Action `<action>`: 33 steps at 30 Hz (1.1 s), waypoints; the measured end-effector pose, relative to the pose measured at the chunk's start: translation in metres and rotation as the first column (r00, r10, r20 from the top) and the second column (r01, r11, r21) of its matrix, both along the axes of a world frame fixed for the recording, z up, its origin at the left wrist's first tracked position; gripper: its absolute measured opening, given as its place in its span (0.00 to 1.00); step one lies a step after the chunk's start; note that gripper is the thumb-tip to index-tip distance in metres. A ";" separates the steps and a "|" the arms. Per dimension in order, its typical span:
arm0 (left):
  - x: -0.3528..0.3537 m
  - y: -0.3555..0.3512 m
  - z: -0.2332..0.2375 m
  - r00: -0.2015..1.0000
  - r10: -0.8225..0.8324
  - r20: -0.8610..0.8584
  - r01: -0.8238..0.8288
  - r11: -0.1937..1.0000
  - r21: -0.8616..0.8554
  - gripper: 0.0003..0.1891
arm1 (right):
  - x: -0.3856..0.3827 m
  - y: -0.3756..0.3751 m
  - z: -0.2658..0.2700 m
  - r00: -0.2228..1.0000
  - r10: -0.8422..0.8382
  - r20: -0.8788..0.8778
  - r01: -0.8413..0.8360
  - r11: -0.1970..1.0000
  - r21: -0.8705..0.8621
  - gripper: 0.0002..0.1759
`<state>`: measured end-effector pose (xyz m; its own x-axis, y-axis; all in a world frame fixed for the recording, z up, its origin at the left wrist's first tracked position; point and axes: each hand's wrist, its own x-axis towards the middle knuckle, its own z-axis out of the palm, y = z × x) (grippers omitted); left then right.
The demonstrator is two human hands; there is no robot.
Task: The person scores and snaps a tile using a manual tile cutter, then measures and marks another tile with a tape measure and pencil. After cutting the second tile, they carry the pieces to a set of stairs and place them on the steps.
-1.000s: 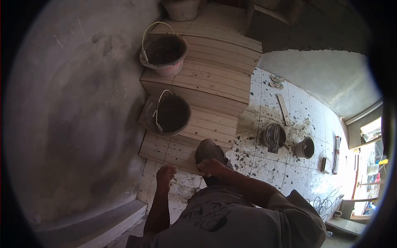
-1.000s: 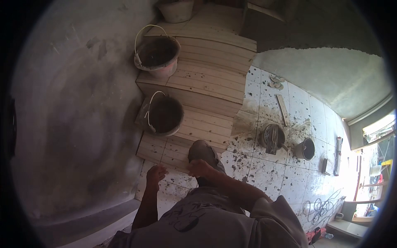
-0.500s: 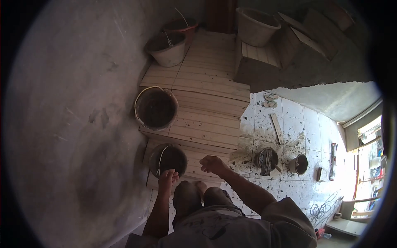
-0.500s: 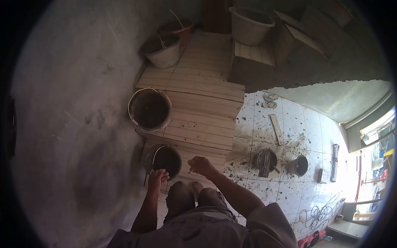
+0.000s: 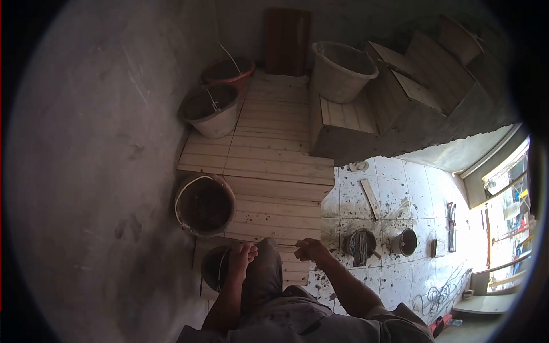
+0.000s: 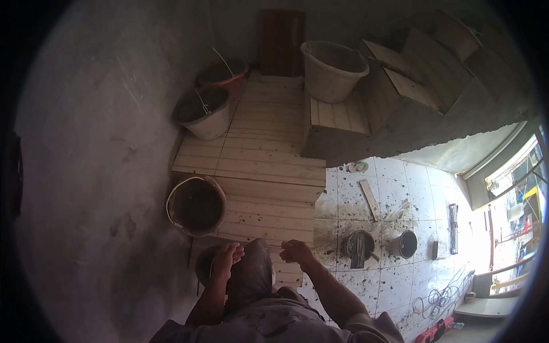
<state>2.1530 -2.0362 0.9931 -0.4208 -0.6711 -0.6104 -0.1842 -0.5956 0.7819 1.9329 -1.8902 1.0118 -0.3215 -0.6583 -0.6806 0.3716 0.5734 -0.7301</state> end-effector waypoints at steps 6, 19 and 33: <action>-0.041 -0.086 0.049 1.000 0.021 0.006 -0.021 1.000 -0.004 0.17 | -0.036 -0.111 0.076 0.849 0.357 -0.390 -0.368 0.929 0.047 0.13; -0.107 -0.192 0.235 0.998 -0.057 -0.001 0.057 0.992 -0.116 0.16 | -0.086 -0.157 0.169 -0.177 0.291 -0.940 -0.761 0.565 0.319 0.10; -0.205 -0.241 0.237 0.983 -0.166 0.082 0.158 0.982 0.098 0.12 | -0.152 -0.204 0.161 -0.115 0.188 -0.975 -0.641 0.736 0.218 0.17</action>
